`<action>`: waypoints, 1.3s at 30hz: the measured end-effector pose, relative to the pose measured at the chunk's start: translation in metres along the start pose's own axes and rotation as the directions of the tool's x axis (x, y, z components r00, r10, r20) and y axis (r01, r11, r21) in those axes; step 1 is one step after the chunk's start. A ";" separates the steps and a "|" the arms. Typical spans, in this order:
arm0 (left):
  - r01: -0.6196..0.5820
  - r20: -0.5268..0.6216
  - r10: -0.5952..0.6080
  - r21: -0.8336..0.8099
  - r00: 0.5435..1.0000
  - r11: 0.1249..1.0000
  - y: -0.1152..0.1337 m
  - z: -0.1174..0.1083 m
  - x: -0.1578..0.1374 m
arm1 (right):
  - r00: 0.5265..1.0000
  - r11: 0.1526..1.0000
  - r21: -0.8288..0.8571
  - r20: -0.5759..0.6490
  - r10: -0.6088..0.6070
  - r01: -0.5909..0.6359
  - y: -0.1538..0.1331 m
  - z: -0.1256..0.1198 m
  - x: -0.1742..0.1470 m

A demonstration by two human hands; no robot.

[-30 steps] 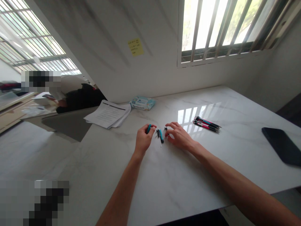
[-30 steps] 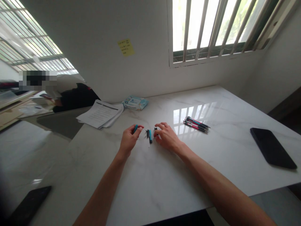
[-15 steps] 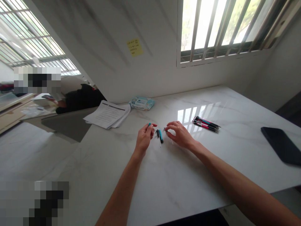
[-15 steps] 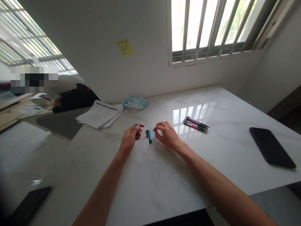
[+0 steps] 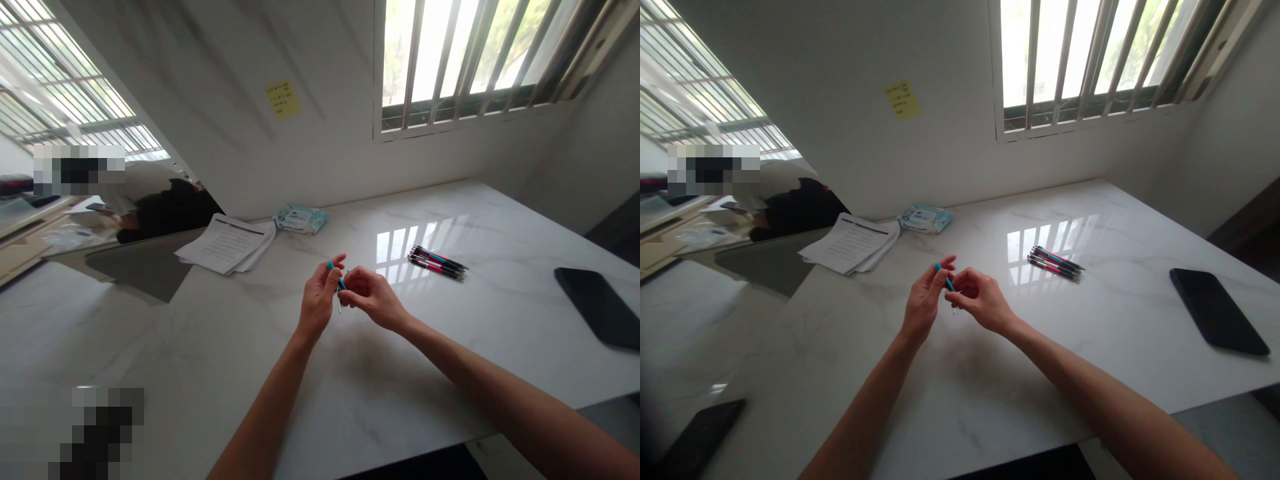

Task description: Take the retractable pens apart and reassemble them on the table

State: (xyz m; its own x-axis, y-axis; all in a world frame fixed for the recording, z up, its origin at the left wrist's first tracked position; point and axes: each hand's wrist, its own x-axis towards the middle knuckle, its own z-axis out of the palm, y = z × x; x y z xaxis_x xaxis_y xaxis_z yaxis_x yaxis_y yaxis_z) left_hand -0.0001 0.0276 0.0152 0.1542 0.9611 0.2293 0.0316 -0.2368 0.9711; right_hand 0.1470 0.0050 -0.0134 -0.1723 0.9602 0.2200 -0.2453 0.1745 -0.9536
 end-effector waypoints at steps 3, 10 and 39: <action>-0.043 -0.196 0.039 -0.014 0.980 0.999 -0.005 -0.008 0.006 | 0.997 1.000 -0.010 -0.069 0.022 -0.023 -0.005 -0.005 0.002; 0.060 -0.208 -0.098 -0.182 0.973 0.981 -0.009 -0.009 0.009 | 0.984 1.000 -0.018 -0.177 0.022 -0.025 -0.008 -0.015 0.007; 0.448 0.050 -0.464 -0.371 0.884 0.813 -0.011 0.005 0.000 | 0.910 0.965 -0.224 -0.357 -0.209 0.134 -0.027 -0.048 0.018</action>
State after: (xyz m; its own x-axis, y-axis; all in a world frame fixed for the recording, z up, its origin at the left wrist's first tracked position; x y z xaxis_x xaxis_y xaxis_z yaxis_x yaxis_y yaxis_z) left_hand 0.0047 0.0292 0.0043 0.1710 0.9527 -0.2511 -0.2720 0.2906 0.9174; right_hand 0.1967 0.0277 0.0059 0.2350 0.9156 0.3263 -0.0465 0.3459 -0.9371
